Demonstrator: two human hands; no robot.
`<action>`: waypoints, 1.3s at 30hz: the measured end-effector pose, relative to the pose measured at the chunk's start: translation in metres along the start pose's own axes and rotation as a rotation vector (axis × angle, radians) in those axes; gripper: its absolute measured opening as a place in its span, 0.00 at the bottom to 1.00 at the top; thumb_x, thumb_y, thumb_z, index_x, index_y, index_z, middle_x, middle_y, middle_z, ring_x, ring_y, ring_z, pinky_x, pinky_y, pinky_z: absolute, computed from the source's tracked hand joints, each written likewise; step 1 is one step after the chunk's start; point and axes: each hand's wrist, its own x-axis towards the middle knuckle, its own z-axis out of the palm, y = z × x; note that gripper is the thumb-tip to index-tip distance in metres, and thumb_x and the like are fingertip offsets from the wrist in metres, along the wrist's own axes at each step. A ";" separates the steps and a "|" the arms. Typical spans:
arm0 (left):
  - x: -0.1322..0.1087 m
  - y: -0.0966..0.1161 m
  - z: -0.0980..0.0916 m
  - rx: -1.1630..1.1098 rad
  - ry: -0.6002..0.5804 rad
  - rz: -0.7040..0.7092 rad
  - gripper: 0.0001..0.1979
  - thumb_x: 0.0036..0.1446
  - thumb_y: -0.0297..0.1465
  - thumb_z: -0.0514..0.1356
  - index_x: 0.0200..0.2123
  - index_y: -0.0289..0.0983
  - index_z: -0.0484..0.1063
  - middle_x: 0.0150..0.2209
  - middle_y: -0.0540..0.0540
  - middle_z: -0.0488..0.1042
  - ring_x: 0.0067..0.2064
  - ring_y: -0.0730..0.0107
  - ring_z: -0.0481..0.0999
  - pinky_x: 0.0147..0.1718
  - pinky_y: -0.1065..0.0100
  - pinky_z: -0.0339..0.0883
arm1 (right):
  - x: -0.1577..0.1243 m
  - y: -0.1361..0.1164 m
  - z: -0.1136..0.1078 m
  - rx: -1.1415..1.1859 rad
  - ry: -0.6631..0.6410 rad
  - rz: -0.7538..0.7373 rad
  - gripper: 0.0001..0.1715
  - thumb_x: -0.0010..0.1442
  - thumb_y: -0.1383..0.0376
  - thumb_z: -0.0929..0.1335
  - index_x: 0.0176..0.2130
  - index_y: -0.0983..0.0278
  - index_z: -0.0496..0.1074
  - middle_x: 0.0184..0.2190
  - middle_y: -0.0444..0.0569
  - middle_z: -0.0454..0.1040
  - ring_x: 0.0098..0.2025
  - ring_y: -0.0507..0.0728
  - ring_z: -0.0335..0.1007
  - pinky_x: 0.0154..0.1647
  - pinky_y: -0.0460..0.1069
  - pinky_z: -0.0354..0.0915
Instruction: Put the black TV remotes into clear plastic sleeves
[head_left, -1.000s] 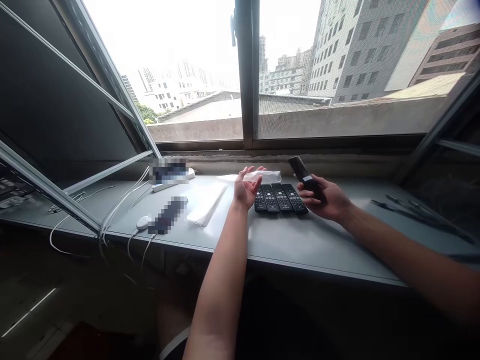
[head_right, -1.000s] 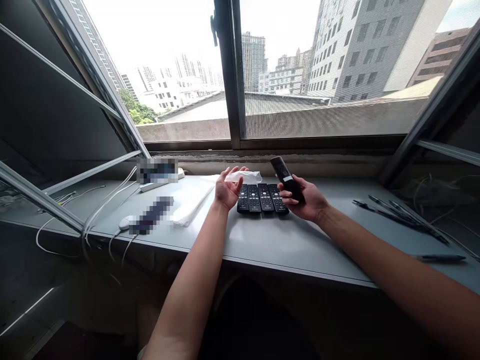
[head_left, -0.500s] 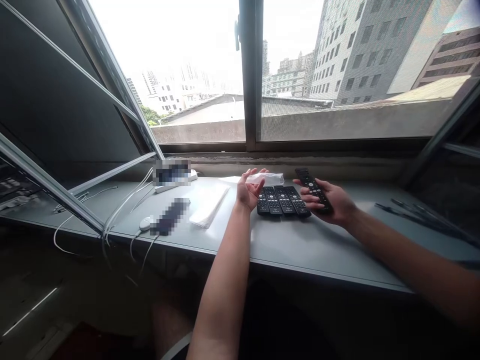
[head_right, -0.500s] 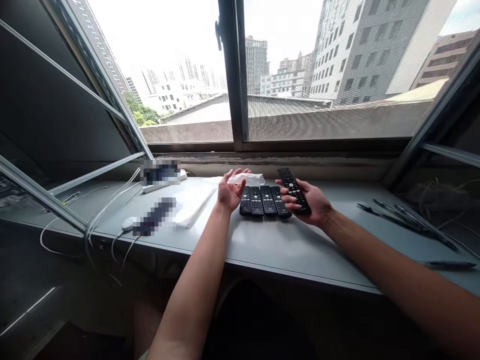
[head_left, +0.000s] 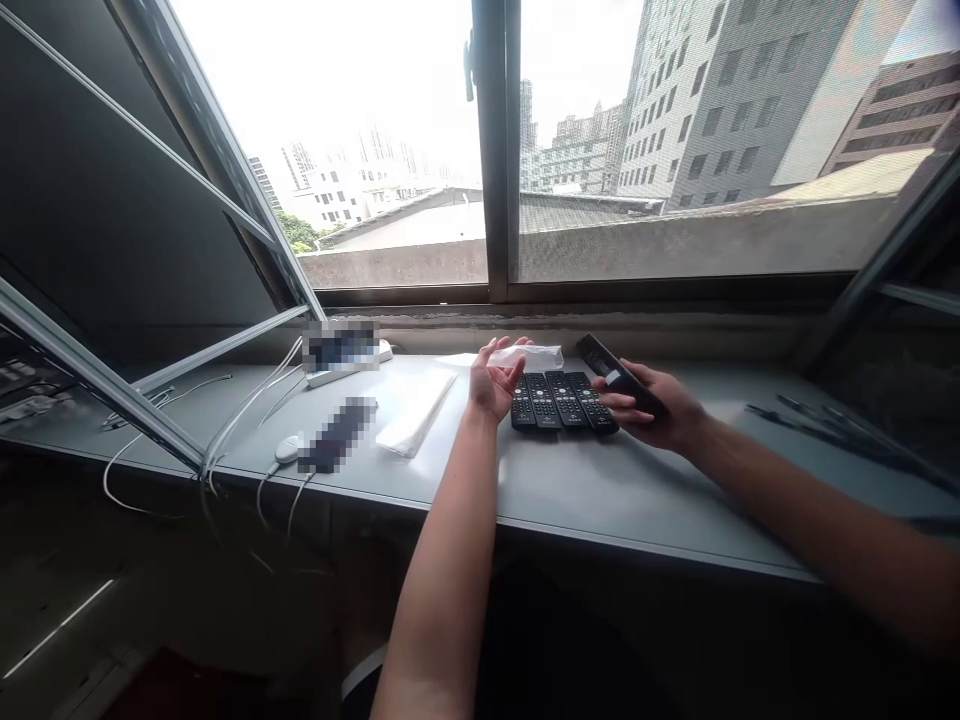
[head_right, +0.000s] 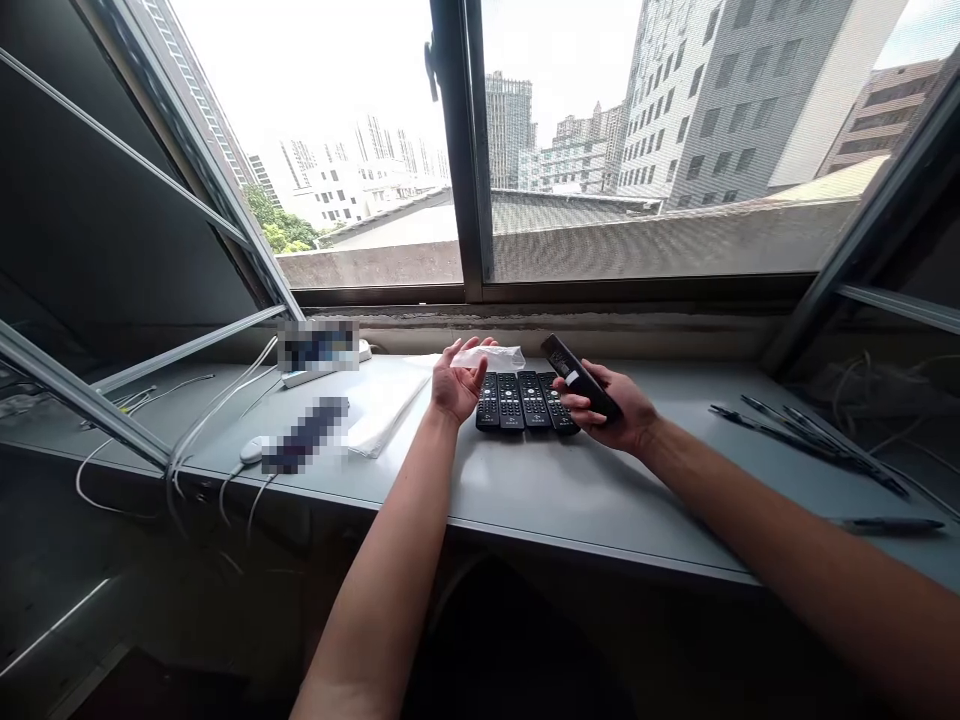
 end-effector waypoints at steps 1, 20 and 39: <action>0.000 0.000 -0.001 -0.002 -0.001 0.002 0.20 0.73 0.34 0.63 0.63 0.32 0.71 0.62 0.29 0.80 0.58 0.53 0.86 0.40 0.71 0.86 | 0.000 0.000 0.000 -0.001 -0.017 -0.004 0.17 0.80 0.62 0.59 0.60 0.65 0.69 0.33 0.49 0.74 0.20 0.52 0.64 0.09 0.43 0.65; -0.001 0.000 0.001 0.010 0.006 0.002 0.17 0.73 0.34 0.63 0.60 0.34 0.72 0.60 0.31 0.81 0.57 0.56 0.86 0.40 0.72 0.85 | 0.001 0.001 0.000 0.044 -0.011 0.002 0.20 0.80 0.61 0.59 0.64 0.66 0.68 0.34 0.50 0.73 0.22 0.52 0.66 0.13 0.43 0.69; -0.001 0.000 0.002 0.025 0.014 0.005 0.17 0.73 0.35 0.62 0.61 0.34 0.72 0.61 0.30 0.80 0.58 0.56 0.86 0.39 0.71 0.85 | 0.000 0.003 0.013 0.028 0.173 -0.096 0.17 0.82 0.63 0.62 0.63 0.65 0.70 0.42 0.54 0.85 0.35 0.56 0.87 0.30 0.45 0.85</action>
